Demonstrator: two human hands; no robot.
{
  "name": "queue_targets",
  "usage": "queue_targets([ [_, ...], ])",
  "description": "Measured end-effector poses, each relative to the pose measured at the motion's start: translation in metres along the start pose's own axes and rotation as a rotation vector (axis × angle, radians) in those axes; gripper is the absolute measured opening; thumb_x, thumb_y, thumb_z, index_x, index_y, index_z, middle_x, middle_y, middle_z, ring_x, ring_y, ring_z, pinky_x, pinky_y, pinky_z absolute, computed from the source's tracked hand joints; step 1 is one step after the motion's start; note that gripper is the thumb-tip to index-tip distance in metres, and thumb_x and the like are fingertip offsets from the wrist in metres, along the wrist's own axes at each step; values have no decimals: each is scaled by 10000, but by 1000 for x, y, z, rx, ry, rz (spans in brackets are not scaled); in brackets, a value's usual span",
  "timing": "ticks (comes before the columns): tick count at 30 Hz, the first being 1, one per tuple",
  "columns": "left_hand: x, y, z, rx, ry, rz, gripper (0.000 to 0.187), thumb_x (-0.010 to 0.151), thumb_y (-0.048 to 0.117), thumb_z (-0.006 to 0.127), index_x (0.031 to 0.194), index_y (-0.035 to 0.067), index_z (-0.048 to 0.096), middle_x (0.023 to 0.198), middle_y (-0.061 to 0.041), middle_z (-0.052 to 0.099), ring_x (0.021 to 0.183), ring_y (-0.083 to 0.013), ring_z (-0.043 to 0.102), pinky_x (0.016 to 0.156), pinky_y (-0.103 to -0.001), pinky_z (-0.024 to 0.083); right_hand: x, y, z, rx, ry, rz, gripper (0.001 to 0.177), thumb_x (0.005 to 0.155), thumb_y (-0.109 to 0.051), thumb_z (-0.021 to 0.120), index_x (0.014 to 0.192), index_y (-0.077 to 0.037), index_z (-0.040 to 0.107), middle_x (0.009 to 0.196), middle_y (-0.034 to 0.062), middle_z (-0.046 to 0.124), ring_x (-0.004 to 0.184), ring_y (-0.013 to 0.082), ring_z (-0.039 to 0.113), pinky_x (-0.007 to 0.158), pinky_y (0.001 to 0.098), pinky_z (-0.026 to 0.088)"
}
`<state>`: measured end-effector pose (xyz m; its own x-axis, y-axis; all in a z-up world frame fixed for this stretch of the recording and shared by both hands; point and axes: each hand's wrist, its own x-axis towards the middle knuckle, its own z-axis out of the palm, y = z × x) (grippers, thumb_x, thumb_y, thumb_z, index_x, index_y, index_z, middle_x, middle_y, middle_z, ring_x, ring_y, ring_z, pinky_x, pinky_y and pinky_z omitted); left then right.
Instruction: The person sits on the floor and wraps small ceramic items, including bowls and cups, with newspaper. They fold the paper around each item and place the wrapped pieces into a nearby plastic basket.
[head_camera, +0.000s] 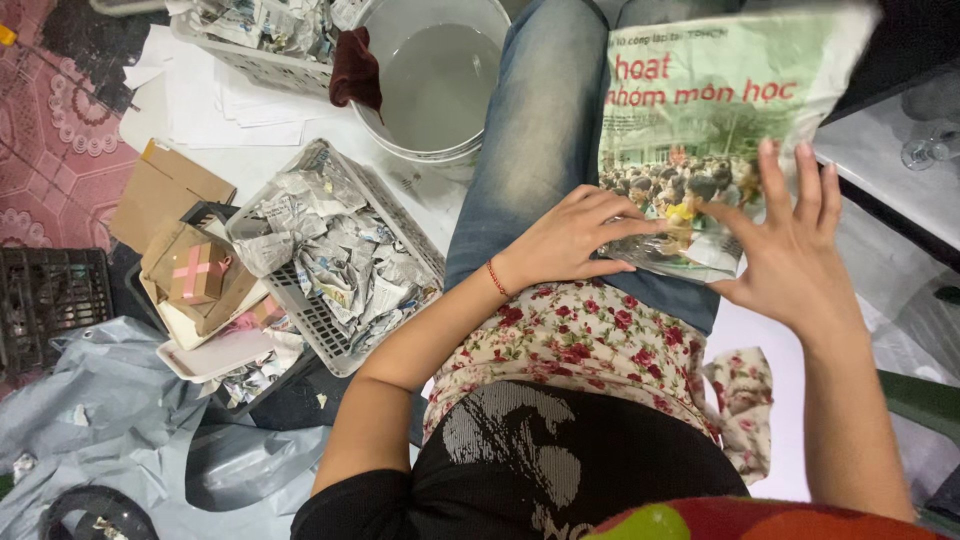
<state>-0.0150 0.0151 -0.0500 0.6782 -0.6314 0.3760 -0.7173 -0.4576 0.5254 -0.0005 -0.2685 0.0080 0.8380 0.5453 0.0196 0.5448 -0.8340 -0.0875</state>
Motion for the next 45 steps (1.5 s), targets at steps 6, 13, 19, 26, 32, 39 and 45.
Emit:
queue_targets([
  [6,1,1,0,19,-27,-30,671,960,397,729,1549,225,458,1347,-15,594,1242,-200,563,1084,-397,399,0,0,-29,-463,-325,-43,454,612,-535,895,963,-305,722,1600,-63,455,1573,233,253,1300,475,71],
  [13,3,1,-3,59,-83,-6,702,908,359,728,1539,201,466,1420,-12,586,1282,-198,550,1074,-387,387,-22,11,-8,182,-270,115,1035,544,-626,913,1405,-124,631,1087,70,708,1133,217,556,1078,374,289],
  [19,5,-13,-4,-20,-202,-66,579,968,392,717,1460,149,536,1400,-21,609,1265,-192,562,1097,-394,392,-40,42,12,448,-110,-99,375,646,-467,824,911,-209,762,1085,64,712,1118,222,564,1047,374,234],
  [26,16,-33,6,-382,-36,-40,499,1027,396,685,1413,107,554,1452,-115,572,1377,-299,494,1183,-425,375,-55,30,0,408,-94,67,316,733,-437,807,772,-130,746,1323,16,698,1224,223,635,1110,405,385],
  [32,21,-33,12,-432,-21,-227,456,1024,384,667,1424,173,604,1257,-111,545,1246,-236,559,1095,-356,469,-39,-18,-20,358,264,116,464,870,-373,784,1191,-57,673,1450,117,605,1313,303,562,1097,466,428],
  [39,24,-26,28,-215,253,-333,485,1058,368,629,1415,59,515,1313,-141,585,1274,-314,558,1094,-418,462,-6,-72,-4,-193,307,-66,481,869,-249,818,1331,-164,713,1396,-18,676,1333,204,596,1248,435,318],
  [45,18,-12,23,34,405,-299,399,1016,308,665,1336,98,551,1372,-135,554,1341,-305,524,1142,-438,451,9,-60,1,-145,258,-38,516,921,-263,830,1391,-114,679,1340,11,677,1257,188,592,1286,417,284],
])
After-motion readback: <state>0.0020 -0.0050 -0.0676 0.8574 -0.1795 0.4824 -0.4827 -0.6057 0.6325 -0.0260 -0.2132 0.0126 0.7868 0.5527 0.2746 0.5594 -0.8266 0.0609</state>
